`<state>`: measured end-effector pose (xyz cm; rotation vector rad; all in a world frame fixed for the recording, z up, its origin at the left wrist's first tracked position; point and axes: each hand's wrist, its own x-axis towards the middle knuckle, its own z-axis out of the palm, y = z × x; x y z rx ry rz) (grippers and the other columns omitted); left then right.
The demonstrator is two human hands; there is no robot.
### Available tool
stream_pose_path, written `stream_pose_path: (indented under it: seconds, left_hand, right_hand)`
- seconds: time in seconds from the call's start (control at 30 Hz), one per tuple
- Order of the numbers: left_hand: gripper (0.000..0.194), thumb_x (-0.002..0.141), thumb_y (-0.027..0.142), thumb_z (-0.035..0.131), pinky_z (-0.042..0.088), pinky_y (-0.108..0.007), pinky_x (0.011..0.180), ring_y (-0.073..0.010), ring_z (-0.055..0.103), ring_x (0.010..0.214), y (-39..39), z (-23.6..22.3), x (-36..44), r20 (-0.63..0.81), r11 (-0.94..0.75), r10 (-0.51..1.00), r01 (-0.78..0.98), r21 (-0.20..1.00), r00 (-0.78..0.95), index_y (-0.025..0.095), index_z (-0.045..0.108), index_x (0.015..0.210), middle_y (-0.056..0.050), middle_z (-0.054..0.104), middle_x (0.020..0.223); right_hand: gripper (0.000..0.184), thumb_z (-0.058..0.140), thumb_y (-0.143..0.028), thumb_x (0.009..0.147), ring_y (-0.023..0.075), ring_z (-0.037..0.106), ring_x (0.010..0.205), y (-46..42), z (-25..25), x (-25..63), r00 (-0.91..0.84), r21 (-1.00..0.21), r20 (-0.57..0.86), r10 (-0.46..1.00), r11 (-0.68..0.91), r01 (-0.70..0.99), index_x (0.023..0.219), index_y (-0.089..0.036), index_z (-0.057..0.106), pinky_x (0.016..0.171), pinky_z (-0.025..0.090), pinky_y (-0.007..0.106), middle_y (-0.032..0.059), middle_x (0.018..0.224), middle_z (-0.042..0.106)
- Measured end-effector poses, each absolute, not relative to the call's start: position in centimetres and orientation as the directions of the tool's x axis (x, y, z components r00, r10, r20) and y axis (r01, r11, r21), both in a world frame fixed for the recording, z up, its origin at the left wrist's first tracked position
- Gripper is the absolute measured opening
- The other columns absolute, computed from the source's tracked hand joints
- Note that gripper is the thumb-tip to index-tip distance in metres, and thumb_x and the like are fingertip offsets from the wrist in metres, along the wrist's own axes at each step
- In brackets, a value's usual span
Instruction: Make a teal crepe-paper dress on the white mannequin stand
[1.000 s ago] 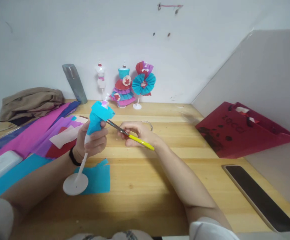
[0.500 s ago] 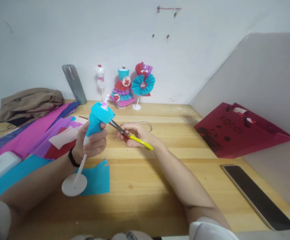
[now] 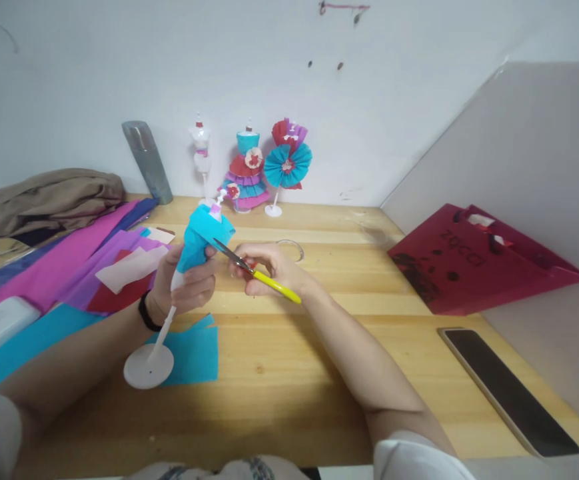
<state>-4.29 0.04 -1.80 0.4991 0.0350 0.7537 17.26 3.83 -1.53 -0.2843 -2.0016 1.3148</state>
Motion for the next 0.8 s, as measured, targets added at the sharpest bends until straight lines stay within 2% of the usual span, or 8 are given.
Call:
stream_pose_path:
  seconds: [0.23, 0.43, 0.57, 0.8]
  left_hand:
    - [0.033, 0.092, 0.038, 0.049, 0.021, -0.019, 0.025, -0.0080, 0.034, 0.028, -0.08, -1.55, -4.24, 0.050, 0.588, 0.718, -0.643, 0.490, 0.694, 0.014, 0.070, 0.086, 0.001, 0.050, 0.054]
    - [0.045, 0.097, 0.044, 0.040, 0.018, -0.020, 0.026, -0.0092, 0.033, 0.029, -0.01, -1.83, -4.26, 0.035, 0.598, 0.714, -0.635, 0.489, 0.699, 0.013, 0.071, 0.085, 0.000, 0.048, 0.054]
    - [0.043, 0.096, 0.045, 0.044, 0.019, -0.020, 0.027, -0.0083, 0.034, 0.030, 0.13, -2.07, -4.32, 0.043, 0.607, 0.705, -0.633, 0.481, 0.708, 0.013, 0.071, 0.088, 0.000, 0.049, 0.055]
    - [0.027, 0.087, 0.035, 0.058, 0.024, -0.019, 0.026, -0.0086, 0.039, 0.032, 0.11, -1.87, -4.35, 0.083, 0.602, 0.688, -0.631, 0.489, 0.721, 0.012, 0.072, 0.090, 0.001, 0.053, 0.056]
  right_hand:
    - [0.060, 0.079, -0.071, 0.071, 0.0121, 0.051, 0.067, 3.85, -1.38, 17.27, -0.714, -0.878, 0.421, 0.560, 0.448, -0.166, 0.089, -0.015, 0.068, 0.060, 0.042, 0.025, 0.0008, 0.075, 0.058]
    - [0.060, 0.081, -0.070, 0.069, 0.0102, 0.046, 0.059, 3.91, -1.53, 17.47, -0.710, -0.895, 0.393, 0.585, 0.419, -0.150, 0.090, -0.015, 0.068, 0.056, 0.039, 0.025, -0.0016, 0.071, 0.056]
    - [0.060, 0.082, -0.070, 0.068, 0.0109, 0.046, 0.062, 3.80, -1.57, 17.47, -0.695, -0.895, 0.394, 0.601, 0.422, -0.142, 0.088, -0.016, 0.068, 0.058, 0.039, 0.025, -0.0016, 0.070, 0.055]
    - [0.057, 0.083, -0.068, 0.068, 0.0100, 0.049, 0.059, 3.86, -1.43, 17.66, -0.687, -0.884, 0.411, 0.599, 0.445, -0.141, 0.084, -0.016, 0.068, 0.056, 0.038, 0.025, -0.0018, 0.070, 0.056]
